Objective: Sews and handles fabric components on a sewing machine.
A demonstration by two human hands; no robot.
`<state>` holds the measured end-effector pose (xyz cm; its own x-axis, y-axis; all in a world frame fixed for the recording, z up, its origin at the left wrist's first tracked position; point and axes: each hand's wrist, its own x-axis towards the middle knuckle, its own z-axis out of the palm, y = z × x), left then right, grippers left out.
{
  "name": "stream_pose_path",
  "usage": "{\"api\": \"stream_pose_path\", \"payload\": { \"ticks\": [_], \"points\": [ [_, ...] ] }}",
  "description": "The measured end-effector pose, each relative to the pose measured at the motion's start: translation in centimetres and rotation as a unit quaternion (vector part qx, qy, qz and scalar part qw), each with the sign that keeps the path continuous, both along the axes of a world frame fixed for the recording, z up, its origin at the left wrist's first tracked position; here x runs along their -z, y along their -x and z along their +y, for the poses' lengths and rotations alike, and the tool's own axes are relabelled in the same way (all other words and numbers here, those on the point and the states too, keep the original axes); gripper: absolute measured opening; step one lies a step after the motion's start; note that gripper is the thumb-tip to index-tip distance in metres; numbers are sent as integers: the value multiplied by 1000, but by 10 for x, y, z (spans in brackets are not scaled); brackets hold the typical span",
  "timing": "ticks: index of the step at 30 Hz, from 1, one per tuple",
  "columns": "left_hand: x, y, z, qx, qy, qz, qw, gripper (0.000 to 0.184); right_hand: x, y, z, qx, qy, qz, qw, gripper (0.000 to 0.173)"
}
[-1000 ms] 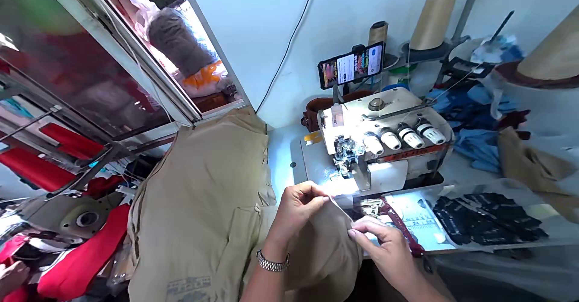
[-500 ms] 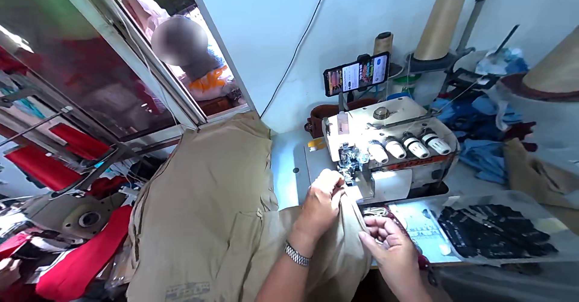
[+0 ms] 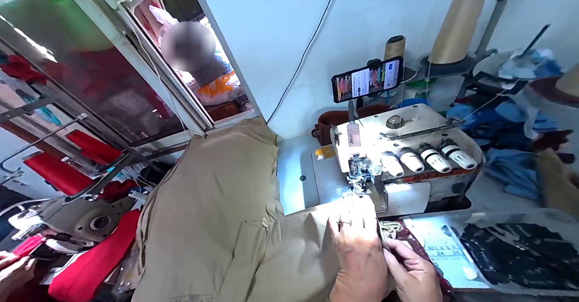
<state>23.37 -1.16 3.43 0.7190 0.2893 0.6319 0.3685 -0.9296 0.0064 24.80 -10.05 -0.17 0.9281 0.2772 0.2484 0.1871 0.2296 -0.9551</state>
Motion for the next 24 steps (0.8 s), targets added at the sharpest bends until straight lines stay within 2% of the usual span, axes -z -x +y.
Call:
{"api": "stream_pose_path", "payload": {
  "ticks": [4,6,8,10,12,14,16,17,20,22,24],
  "points": [
    [-4,-1,13,46,45,-8,998,33,-3,-5,7,1,0,-8,1000,18],
    [-10,3,30,123,139,-15,982,33,-2,-10,14,2,-4,-18,1000,16],
    [-19,18,55,182,272,-33,944,28,0,-18,20,6,-9,-42,999,14],
    [-22,47,82,113,296,-62,946,25,1,-24,23,6,-13,-59,998,13],
    [-22,90,104,-46,265,-34,963,32,5,-25,22,6,-21,-62,998,13],
    [-19,134,116,-216,278,60,934,52,11,-18,19,12,-38,-68,997,20],
    [-5,169,123,-305,306,135,892,62,21,-5,13,2,-36,-87,996,35],
    [3,182,124,-310,310,144,887,59,27,1,9,-5,-27,-95,995,37],
    [24,203,123,-259,263,95,925,37,39,14,2,-8,15,-100,995,32],
    [32,208,123,-233,231,44,944,28,43,18,1,12,17,-100,995,39],
    [22,212,123,-239,262,5,935,28,43,18,1,27,8,-110,993,51]
  ]
}}
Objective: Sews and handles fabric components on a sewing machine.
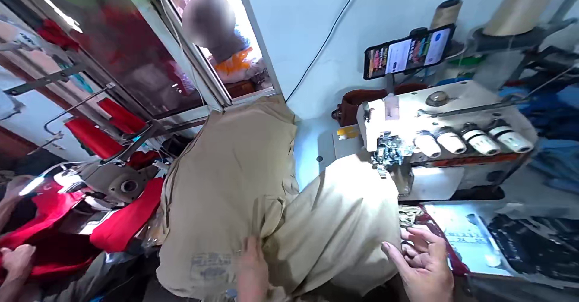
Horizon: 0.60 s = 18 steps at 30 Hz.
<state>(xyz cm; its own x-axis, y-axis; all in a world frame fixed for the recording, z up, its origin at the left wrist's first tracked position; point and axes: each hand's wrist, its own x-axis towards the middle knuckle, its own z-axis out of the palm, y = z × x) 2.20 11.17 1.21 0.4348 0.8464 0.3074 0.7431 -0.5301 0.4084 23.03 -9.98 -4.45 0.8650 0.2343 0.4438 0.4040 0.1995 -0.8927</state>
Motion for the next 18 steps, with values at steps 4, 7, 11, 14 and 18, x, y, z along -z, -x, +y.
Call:
{"api": "stream_pose_path", "payload": {
  "ticks": [4,7,11,14,18],
  "points": [
    [-40,23,54,-21,-21,-212,977,29,-8,-7,-9,-10,13,-7,1000,23],
    [-65,22,106,-67,-64,-264,960,31,-18,-9,-14,-31,13,21,999,17],
    [-74,1,98,-17,-45,-115,992,48,-18,-3,-15,-55,23,59,996,23],
    [-70,-6,53,68,83,58,993,40,-16,-4,-18,-76,57,64,993,10],
    [-31,-10,24,54,137,206,968,36,-10,-9,-23,-74,81,-17,994,20]
  ]
}}
